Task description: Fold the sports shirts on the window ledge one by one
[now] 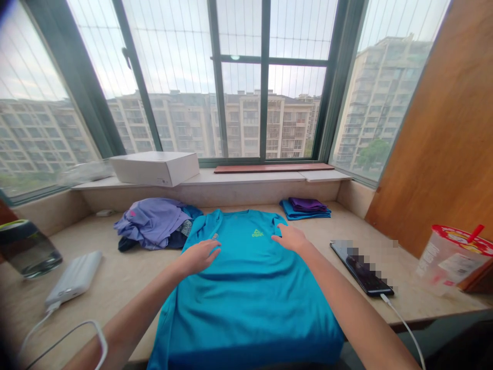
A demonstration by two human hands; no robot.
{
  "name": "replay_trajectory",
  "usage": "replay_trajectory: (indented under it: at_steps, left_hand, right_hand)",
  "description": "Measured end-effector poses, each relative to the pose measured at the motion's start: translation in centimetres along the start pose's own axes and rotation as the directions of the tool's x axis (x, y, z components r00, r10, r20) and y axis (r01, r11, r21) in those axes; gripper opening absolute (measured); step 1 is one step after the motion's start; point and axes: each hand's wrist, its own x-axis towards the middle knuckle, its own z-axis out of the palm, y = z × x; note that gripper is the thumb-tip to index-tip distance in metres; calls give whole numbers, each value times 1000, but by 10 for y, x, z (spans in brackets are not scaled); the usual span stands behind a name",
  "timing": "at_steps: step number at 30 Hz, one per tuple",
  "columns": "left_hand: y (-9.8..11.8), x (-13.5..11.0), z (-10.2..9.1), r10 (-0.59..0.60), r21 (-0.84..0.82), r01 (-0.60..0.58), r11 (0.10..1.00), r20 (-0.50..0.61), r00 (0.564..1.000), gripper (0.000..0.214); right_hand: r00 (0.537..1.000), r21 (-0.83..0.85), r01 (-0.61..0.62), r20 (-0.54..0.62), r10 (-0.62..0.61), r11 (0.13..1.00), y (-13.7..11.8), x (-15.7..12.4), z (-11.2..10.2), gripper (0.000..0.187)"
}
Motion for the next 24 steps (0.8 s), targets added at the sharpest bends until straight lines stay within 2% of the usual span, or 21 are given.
replay_trajectory:
  at_steps: [3, 7, 11, 14, 17, 20, 22, 24]
  left_hand:
    - [-5, 32, 11, -36, 81, 34, 996, 19, 999, 44]
    - [-31, 46, 30, -193, 64, 195, 979, -35, 981, 52]
    - [-60, 48, 33, -196, -10, 198, 980, -183, 963, 55]
    - [-76, 47, 23, -242, 11, 258, 966, -309, 920, 52]
    - [-86, 42, 14, -315, 122, 394, 911, -408, 857, 52]
    - [-88, 37, 11, -428, 195, 533, 823, -404, 808, 56]
    - [-87, 36, 11, -465, 221, 556, 801, -357, 810, 58]
    - [-86, 35, 13, -459, 243, 534, 810, -304, 835, 57]
  right_hand:
    - [989, -27, -129, -75, 126, 991, 7, 16, 15, 54]
    - [953, -18, -260, -167, 254, 965, 21, 23, 28, 40]
    - [892, 26, -363, -280, 355, 931, 45, 27, 21, 42]
    - [832, 76, -423, -362, 420, 903, 67, 26, 12, 50]
    - [792, 130, -429, -421, 442, 894, 85, 26, 9, 53]
    - [797, 179, -360, -451, 401, 916, 92, 28, 17, 50]
    - [810, 210, -297, -461, 362, 932, 93, 32, 24, 50]
    - [816, 240, -246, -472, 334, 939, 91, 38, 31, 52]
